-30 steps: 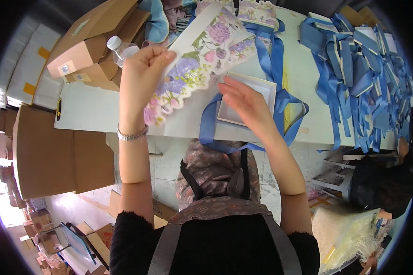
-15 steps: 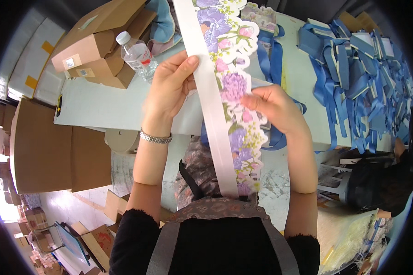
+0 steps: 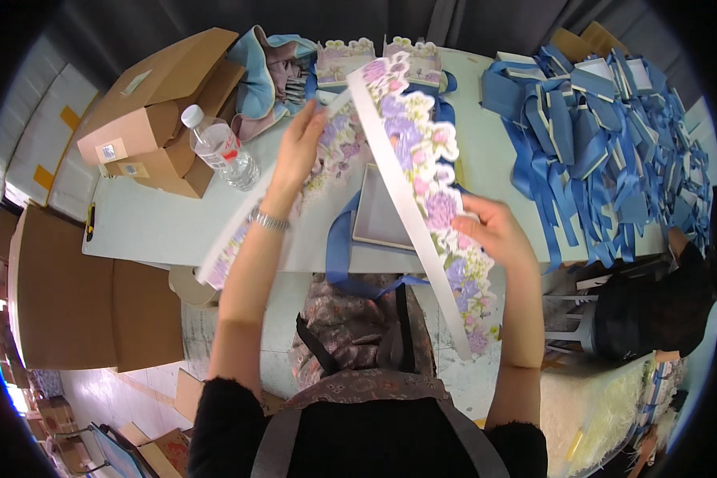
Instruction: The person assembles small decorative boxes by inserting floral paper cutouts into the sides of white boxes and tying blue ribbons around them. The person handles the boxes and ribbons by hand, placing finished units on the table.
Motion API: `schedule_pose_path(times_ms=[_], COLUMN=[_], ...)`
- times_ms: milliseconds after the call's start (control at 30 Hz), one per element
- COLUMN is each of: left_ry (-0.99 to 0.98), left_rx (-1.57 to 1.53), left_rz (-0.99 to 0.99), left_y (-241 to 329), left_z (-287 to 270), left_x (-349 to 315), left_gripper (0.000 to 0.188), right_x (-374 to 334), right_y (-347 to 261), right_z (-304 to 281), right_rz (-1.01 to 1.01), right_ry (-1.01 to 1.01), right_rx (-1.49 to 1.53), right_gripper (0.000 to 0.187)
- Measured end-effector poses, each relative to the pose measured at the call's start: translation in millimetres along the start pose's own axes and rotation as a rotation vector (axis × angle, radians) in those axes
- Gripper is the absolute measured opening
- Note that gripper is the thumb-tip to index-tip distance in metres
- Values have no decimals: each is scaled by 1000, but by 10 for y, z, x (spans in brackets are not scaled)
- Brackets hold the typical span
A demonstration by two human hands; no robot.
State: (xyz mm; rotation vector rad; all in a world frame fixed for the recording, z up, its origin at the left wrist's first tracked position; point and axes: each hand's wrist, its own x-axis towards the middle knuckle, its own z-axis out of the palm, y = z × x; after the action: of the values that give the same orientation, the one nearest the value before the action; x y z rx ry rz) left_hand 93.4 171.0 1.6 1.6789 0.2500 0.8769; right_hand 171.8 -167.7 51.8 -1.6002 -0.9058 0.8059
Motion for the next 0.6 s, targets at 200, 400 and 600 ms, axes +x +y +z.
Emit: schedule_pose_path(times_ms=[200, 400, 600], left_ry=[15, 136, 109], left_rx=[-277, -269, 416], left_rz=[-46, 13, 249], left_y=[1050, 1288, 1493], left_z=[385, 474, 542], left_x=[-611, -925, -1130], left_gripper=[63, 58, 64], right_x=[-176, -77, -7], right_y=[258, -245, -527], right_z=[65, 268, 290], right_rz=[60, -86, -108], right_ry=[-75, -38, -94], right_rx=[-85, 41, 99], right_gripper=[23, 31, 22])
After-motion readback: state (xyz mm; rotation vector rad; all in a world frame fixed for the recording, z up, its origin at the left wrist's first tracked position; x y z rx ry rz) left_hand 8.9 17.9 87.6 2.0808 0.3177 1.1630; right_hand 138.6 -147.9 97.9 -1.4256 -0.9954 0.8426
